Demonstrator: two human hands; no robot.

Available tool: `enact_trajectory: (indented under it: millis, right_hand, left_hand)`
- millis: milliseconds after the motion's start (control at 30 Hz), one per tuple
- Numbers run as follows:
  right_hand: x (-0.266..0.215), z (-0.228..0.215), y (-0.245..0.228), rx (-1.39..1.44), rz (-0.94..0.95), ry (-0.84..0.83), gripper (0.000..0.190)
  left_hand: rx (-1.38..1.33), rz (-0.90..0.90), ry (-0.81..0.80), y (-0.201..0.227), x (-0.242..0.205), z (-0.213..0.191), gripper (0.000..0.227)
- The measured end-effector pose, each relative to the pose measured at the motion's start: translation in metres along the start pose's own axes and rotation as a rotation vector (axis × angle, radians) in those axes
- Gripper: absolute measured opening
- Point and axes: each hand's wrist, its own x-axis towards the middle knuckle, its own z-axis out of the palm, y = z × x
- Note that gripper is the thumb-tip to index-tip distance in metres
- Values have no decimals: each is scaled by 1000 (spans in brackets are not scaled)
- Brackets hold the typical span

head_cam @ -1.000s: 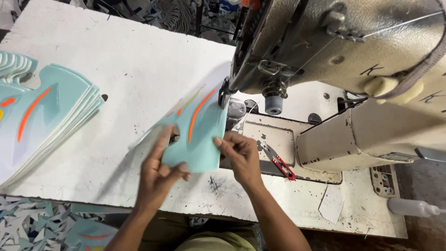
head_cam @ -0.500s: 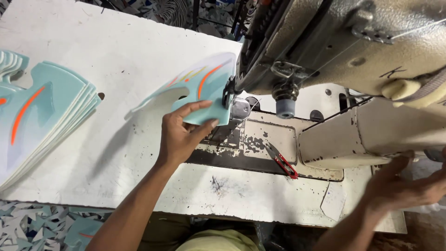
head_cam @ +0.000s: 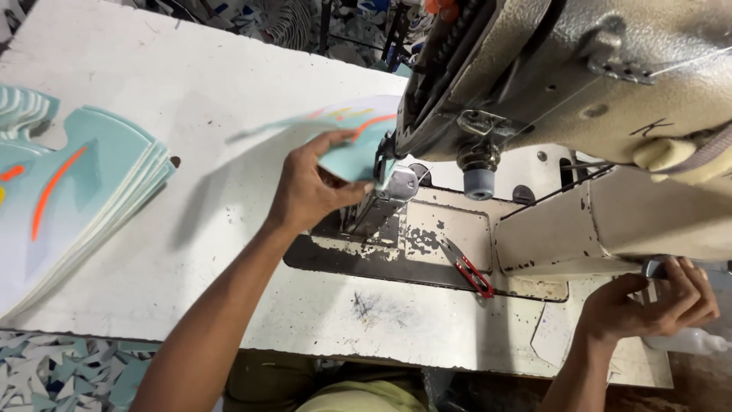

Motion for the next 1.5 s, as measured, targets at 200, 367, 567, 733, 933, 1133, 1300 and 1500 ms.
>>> enact_trajectory:
  millis: [200,367,567,733,933,1133,1300,1500]
  right_hand:
    - [42,-19,-23,-47,7,-66,28]
    - [36,-19,-4,123,27,-140,47]
    - [34,-28,-16,129,105,-156,48]
    - [27,-27,-56,167,74,-67,34]
    - [-12,-29,-171,726,229,-555,32]
    - [-30,-43,-232,897,-6,-925,28]
    - [-12,-65,-253,878,132,-1343,27]
    - [-34,-57,-247,943,140,-1423,26]
  left_hand:
    - [424,-183,210,-53,-56,-125,141]
    - [1493,-531,195,-132,-102,-301,148]
    - [1424,-266,243,-107,-115,-296,134]
    - [1391,-108,267,-74,-123,-280,124]
    - [1455,-8,231,-89,-121,-290,122]
    - [1441,-135,175,-84,-108,-289,116]
    - [1493,-371,83,-64,-86,-290,125]
    - [1458,-200,158,-52,-98,-313,142]
